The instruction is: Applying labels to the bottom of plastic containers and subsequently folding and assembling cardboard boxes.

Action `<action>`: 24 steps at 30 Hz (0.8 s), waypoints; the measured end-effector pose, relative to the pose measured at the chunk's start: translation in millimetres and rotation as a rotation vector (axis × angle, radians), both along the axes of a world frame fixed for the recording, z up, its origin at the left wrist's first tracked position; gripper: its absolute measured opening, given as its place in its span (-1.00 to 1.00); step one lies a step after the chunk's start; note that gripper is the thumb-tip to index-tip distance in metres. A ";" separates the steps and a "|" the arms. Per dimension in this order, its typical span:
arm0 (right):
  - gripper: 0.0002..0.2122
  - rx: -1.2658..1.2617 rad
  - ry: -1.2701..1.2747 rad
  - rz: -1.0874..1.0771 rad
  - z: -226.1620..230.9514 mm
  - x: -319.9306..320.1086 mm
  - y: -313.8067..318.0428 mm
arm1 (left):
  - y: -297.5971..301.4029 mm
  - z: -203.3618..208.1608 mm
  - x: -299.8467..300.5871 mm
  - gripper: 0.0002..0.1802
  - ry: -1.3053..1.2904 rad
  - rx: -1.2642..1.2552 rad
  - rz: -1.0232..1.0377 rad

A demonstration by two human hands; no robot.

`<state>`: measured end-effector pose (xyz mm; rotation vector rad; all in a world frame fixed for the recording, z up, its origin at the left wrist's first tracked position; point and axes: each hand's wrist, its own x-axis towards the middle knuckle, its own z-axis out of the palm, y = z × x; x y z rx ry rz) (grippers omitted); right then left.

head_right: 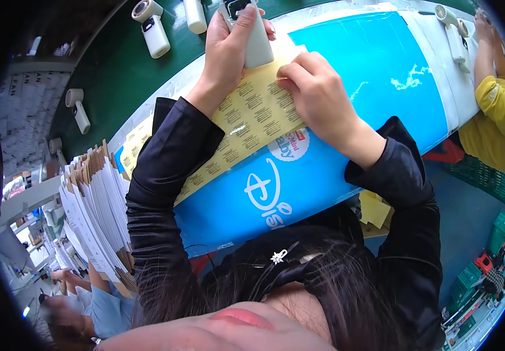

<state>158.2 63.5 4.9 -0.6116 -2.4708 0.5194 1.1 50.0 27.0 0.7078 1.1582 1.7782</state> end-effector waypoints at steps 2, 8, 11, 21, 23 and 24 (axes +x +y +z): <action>-0.94 0.055 0.021 0.031 -0.7 2.9 -2.9 | 0.2 -0.1 -0.3 -0.72 -0.006 -0.003 -0.005; -0.82 -0.195 0.086 0.130 24.0 12.1 -0.9 | -1.2 15.6 -7.5 -0.70 -0.032 -0.021 -0.011; -0.83 -0.249 0.217 0.158 53.9 1.3 12.2 | -1.6 41.2 -17.8 -0.69 -0.096 -0.027 -0.029; -0.79 -0.379 0.722 0.461 135.1 -47.5 21.1 | -29.2 127.6 -33.9 -0.66 -0.487 0.143 -0.174; -0.81 -0.463 0.682 0.439 131.7 -51.6 16.3 | -38.7 123.8 -26.3 -0.66 -0.571 0.148 -0.191; -0.82 -0.485 0.667 0.429 129.4 -53.0 15.7 | -43.7 121.4 -23.7 -0.66 -0.594 0.149 -0.178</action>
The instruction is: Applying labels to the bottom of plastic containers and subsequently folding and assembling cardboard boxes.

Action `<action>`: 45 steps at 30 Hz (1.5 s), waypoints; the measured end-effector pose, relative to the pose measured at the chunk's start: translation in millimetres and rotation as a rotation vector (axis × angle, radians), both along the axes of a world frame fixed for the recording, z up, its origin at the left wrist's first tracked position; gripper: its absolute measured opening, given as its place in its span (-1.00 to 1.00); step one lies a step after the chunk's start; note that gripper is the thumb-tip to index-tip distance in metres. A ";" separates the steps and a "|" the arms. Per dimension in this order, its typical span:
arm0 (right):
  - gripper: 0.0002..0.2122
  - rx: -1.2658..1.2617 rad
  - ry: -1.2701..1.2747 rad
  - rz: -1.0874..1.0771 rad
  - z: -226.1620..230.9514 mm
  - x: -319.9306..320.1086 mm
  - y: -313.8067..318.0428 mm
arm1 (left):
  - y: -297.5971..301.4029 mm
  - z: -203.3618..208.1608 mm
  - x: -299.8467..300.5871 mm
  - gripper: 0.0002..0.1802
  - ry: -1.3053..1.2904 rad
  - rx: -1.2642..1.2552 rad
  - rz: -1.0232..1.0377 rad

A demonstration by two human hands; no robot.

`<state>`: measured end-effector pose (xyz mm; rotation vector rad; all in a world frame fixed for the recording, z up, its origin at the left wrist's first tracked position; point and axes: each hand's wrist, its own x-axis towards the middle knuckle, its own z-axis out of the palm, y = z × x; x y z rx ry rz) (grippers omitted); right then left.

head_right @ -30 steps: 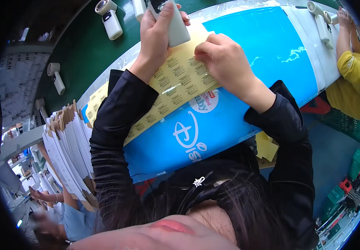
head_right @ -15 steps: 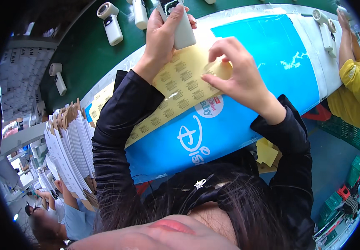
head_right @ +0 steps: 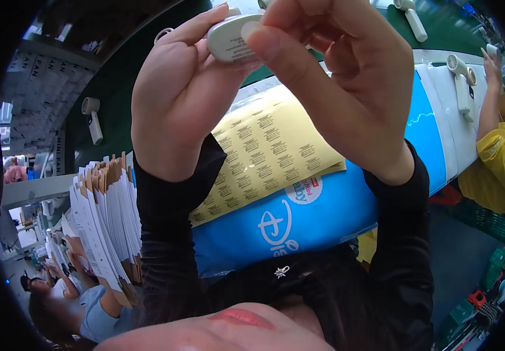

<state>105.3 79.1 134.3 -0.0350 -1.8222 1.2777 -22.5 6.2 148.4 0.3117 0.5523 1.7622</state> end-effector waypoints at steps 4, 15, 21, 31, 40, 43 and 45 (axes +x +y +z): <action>-0.84 -0.017 0.076 0.020 -7.7 -3.7 1.7 | -11.1 -6.6 6.2 -0.66 -0.066 0.012 0.035; -0.82 0.031 0.146 -0.006 -13.2 -5.8 2.9 | -12.6 -15.4 8.1 -0.68 -0.106 0.019 0.076; -0.81 0.017 0.132 -0.003 -14.1 -4.9 5.9 | -12.4 -17.6 7.5 -0.69 -0.106 0.010 0.085; -0.79 0.013 0.140 -0.029 -13.8 -5.6 2.9 | -11.4 -21.3 5.9 -0.71 -0.115 -0.003 0.098; -0.83 0.212 0.027 -0.119 -16.3 -3.4 9.4 | -11.0 -18.2 8.6 -0.72 -0.106 -0.046 0.125; -0.75 0.146 -0.198 -0.203 -18.9 -9.0 17.8 | -5.8 -18.4 9.0 -0.73 -0.071 -0.096 0.145; -0.67 0.072 -0.344 -0.260 -19.9 -14.5 25.0 | 5.7 -22.0 3.1 -0.73 -0.031 -0.134 0.172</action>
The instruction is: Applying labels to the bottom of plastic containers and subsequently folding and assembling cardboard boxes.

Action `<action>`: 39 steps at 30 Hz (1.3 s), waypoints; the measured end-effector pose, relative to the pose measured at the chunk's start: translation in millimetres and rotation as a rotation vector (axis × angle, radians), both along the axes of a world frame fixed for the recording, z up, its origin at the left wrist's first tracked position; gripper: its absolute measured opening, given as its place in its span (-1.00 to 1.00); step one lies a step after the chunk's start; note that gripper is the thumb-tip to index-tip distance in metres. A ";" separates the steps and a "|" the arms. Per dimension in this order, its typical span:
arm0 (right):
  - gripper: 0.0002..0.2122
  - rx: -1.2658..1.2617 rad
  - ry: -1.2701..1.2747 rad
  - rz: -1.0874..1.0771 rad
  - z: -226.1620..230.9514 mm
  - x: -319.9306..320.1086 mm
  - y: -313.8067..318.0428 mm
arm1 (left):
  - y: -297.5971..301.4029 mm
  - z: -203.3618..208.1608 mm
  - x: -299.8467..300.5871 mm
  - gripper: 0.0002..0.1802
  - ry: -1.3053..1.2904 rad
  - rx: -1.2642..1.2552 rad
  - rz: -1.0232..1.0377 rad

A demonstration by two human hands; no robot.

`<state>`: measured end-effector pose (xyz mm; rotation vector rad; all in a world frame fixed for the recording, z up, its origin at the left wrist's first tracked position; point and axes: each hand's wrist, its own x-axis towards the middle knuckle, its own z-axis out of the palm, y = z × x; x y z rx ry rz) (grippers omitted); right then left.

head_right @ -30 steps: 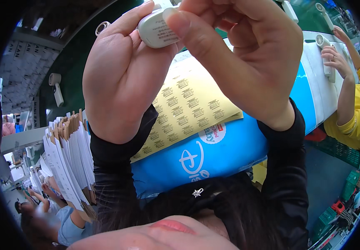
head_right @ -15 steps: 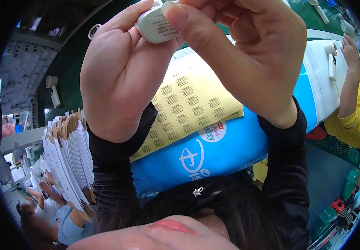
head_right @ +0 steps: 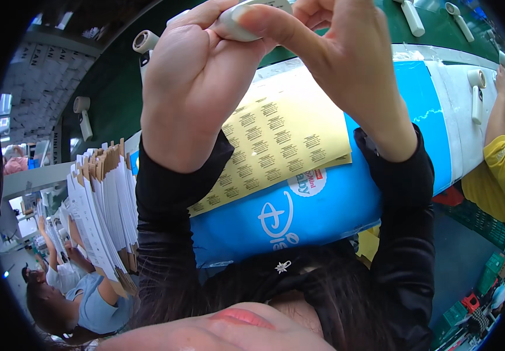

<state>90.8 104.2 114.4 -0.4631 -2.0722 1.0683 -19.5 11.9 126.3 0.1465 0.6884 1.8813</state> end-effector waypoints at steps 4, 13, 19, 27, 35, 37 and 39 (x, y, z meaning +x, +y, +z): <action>-0.69 -0.104 0.063 -0.006 -3.1 -10.9 9.4 | 44.6 -20.9 -38.5 -0.73 0.137 -0.100 0.098; -0.70 -0.091 0.178 -0.019 5.0 11.3 10.9 | 54.4 -121.9 -137.5 -0.62 0.771 -0.372 0.239; -0.71 -0.082 0.186 -0.028 6.7 17.7 12.9 | 51.5 -129.6 -143.0 -0.59 1.777 -1.175 0.239; -0.72 -0.064 0.253 -0.084 15.7 37.3 19.3 | -8.0 -111.0 -177.4 -0.48 1.928 -1.589 0.288; -0.86 0.278 -0.135 0.006 -16.9 54.8 15.0 | -20.9 -76.5 -140.5 -0.51 0.920 -0.417 0.499; -0.91 0.377 -0.270 0.162 -40.4 60.1 -0.6 | -12.8 -62.4 -110.0 -0.55 0.818 -0.118 0.363; -0.92 0.315 -0.360 0.147 -61.8 72.0 -20.2 | 11.1 -65.7 -64.6 -0.65 0.715 -0.144 0.352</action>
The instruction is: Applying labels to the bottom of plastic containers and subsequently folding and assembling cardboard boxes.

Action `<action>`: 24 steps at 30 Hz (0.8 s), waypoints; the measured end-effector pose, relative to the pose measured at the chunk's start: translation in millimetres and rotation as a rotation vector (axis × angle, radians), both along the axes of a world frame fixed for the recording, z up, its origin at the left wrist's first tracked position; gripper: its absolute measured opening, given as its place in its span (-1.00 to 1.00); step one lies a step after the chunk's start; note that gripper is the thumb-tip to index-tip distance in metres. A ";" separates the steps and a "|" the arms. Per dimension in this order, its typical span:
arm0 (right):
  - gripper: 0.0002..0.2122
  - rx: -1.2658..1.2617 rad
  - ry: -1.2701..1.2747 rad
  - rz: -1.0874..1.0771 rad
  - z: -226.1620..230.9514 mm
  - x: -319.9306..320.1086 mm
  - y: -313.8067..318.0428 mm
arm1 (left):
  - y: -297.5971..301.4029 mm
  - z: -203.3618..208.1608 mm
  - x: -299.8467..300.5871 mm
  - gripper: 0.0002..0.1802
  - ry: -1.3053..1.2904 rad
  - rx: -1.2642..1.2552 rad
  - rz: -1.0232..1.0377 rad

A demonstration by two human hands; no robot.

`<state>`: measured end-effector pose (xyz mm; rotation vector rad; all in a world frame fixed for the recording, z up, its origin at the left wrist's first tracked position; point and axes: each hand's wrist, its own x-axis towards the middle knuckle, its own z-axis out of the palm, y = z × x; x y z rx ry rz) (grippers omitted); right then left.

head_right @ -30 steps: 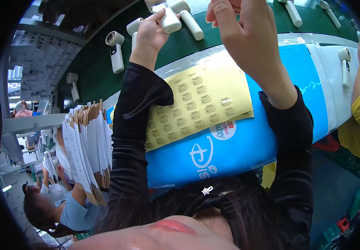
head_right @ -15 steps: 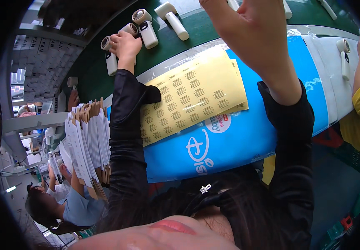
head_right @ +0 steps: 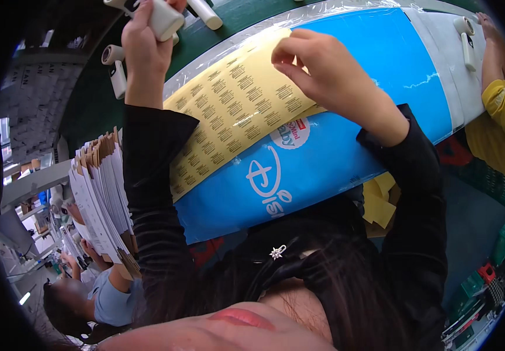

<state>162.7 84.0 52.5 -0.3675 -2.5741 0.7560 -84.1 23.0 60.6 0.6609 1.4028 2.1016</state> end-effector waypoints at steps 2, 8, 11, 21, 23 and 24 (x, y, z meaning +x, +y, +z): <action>-0.92 -0.048 -0.086 -0.032 -16.5 7.6 -13.3 | 9.5 -8.5 41.9 -0.76 -0.058 -0.005 -0.124; -0.90 -0.166 -0.011 -0.214 -37.9 16.9 -30.2 | 14.6 -41.1 93.7 -0.78 -0.046 0.048 -0.511; -0.88 0.087 -0.012 -0.212 -42.9 15.7 -32.0 | 15.4 -52.9 96.2 -0.77 -0.031 -0.028 -0.529; -0.87 -0.095 0.048 -0.163 -33.8 24.0 -43.3 | 17.2 -56.2 93.7 -0.74 0.022 -0.066 -0.530; -0.79 -0.154 0.052 -0.101 -23.5 26.3 -34.7 | 16.0 -45.5 90.7 -0.74 -0.015 -0.072 -0.528; -0.79 -0.152 0.043 -0.093 -17.6 23.8 -27.3 | 15.2 -37.1 88.4 -0.75 -0.060 -0.064 -0.523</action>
